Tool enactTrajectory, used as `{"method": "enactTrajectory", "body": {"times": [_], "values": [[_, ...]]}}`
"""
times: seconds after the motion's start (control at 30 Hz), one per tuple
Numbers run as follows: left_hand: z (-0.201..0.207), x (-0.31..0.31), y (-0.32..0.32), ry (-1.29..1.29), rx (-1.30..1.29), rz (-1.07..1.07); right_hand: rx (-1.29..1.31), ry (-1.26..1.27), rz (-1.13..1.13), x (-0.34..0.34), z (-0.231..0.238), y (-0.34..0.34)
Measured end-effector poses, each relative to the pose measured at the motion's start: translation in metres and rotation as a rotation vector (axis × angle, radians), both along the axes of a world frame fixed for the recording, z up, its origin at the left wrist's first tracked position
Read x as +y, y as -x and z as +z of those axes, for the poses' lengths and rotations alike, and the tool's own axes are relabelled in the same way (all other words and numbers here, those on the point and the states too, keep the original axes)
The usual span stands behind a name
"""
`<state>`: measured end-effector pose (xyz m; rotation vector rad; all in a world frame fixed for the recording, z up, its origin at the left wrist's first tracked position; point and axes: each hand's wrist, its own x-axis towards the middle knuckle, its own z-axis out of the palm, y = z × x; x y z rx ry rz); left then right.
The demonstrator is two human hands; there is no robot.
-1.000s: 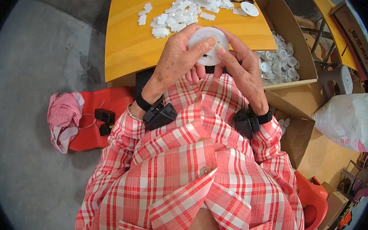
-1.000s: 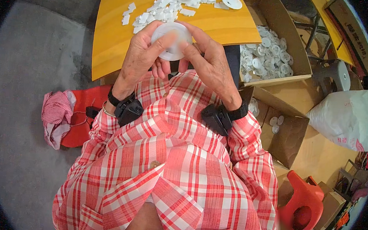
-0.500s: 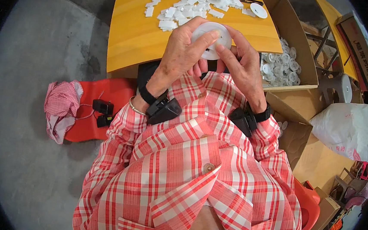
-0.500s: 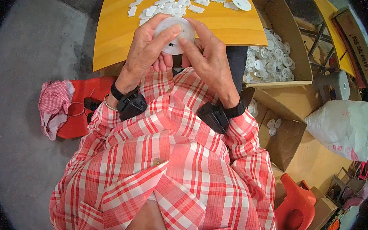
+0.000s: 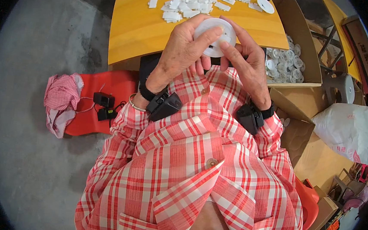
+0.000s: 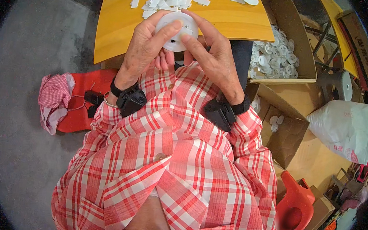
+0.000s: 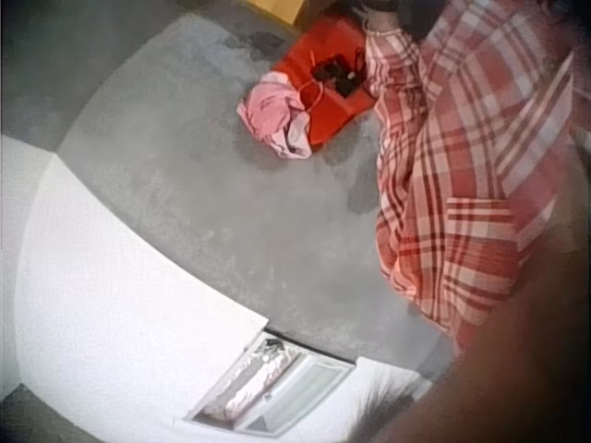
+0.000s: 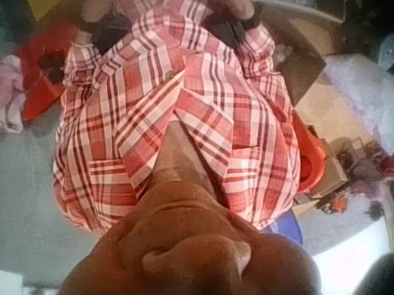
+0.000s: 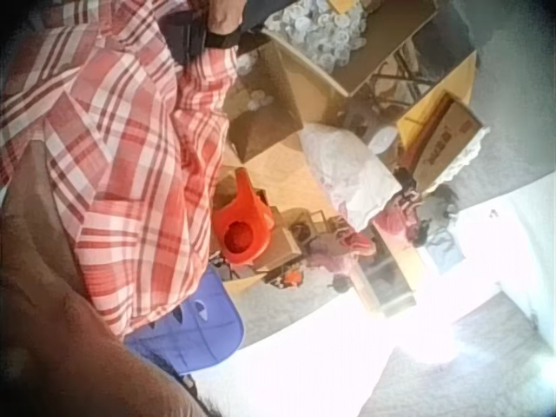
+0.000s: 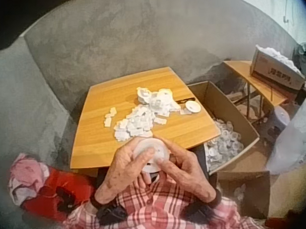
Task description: Assembling small white plastic circular components at a table.
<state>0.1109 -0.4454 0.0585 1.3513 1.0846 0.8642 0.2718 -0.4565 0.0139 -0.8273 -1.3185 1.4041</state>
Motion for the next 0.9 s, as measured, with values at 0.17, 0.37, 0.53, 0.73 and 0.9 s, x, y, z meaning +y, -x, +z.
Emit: {"method": "enactTrajectory", "body": {"times": [0.17, 0.37, 0.53, 0.73, 0.9], "values": [[-0.003, -0.003, 0.007, -0.035, -0.013, 0.024, -0.028, -0.039, -0.027, -0.004, -0.003, 0.009], [-0.004, -0.009, 0.007, -0.06, -0.021, 0.035, -0.027, -0.015, -0.018, -0.009, 0.001, 0.008], [-0.015, -0.003, 0.009, 0.05, -0.133, -0.005, -0.026, -0.038, -0.002, -0.006, -0.002, 0.004], [-0.011, 0.001, 0.003, 0.089, -0.134, -0.029, 0.109, 0.073, 0.043, 0.001, -0.009, -0.006], [-0.005, 0.004, 0.006, 0.083, -0.076, -0.095, 0.137, 0.073, 0.019, 0.004, -0.008, -0.001]]}}
